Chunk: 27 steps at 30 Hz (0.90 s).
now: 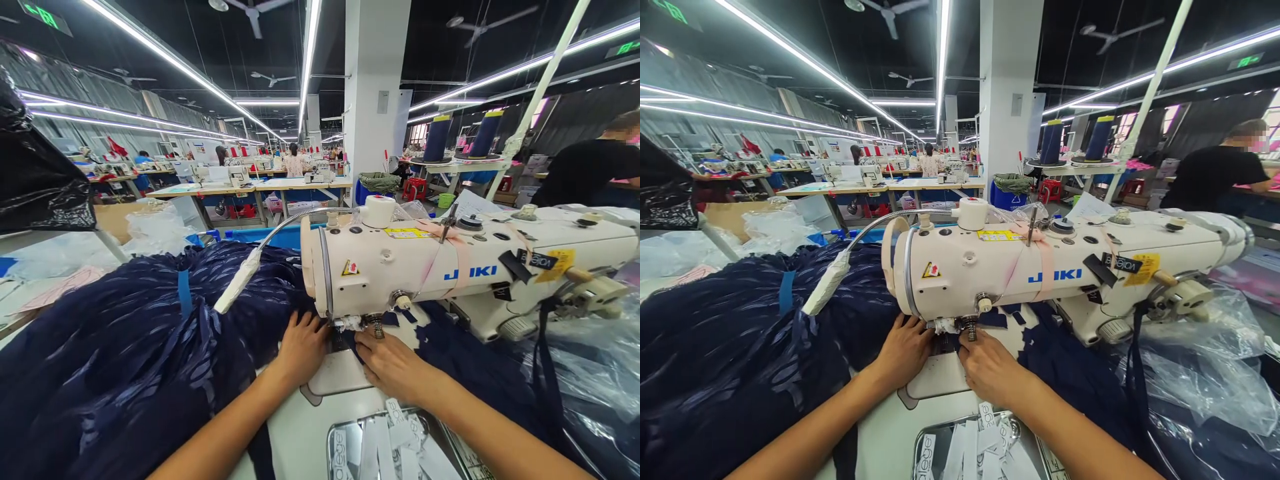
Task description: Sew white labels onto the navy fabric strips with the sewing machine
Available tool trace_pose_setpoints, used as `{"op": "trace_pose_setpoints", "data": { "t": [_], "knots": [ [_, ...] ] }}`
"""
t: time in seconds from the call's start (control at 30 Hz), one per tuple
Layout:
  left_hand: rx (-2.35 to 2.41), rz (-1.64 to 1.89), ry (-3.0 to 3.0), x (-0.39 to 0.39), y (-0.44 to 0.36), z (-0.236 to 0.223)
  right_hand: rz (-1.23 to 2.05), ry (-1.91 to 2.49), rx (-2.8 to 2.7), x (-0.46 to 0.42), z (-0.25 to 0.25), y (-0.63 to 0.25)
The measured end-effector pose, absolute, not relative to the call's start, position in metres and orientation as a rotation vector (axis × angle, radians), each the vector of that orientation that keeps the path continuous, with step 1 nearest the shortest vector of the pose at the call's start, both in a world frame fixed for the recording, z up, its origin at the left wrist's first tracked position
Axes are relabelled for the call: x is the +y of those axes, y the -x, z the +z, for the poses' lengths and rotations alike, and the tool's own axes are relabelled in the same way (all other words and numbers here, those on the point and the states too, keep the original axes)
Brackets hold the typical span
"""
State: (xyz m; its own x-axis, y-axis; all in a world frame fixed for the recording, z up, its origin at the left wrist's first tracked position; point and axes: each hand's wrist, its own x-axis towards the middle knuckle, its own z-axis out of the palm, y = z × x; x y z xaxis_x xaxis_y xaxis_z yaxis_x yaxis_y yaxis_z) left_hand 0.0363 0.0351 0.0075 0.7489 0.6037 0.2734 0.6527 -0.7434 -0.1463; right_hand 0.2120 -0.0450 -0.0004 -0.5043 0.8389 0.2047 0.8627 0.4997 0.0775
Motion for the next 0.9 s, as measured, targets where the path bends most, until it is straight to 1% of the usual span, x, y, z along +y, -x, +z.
{"op": "trace_pose_setpoints", "data": {
  "t": [0.13, 0.27, 0.43, 0.67, 0.9],
  "knots": [
    [-1.019, -0.321, 2.708, 0.034, -0.035, 0.005, -0.304, 1.422, -2.697, -0.043, -0.006, -0.211],
    [-1.04, -0.308, 2.725, 0.035, -0.035, 0.005, -0.243, 1.399, -2.733, -0.043, -0.003, -0.212],
    [-1.035, -0.32, 2.744, 0.035, -0.034, 0.005, -0.181, 1.367, -2.647, -0.048, -0.001, -0.215],
    [-1.039, -0.313, 2.759, 0.036, -0.032, 0.002, -0.362, 1.399, -2.596, -0.045, -0.013, -0.216],
    [-1.032, -0.293, 2.753, 0.036, -0.032, 0.001, -0.321, 1.367, -2.614, -0.044, -0.015, -0.211]
  ]
}}
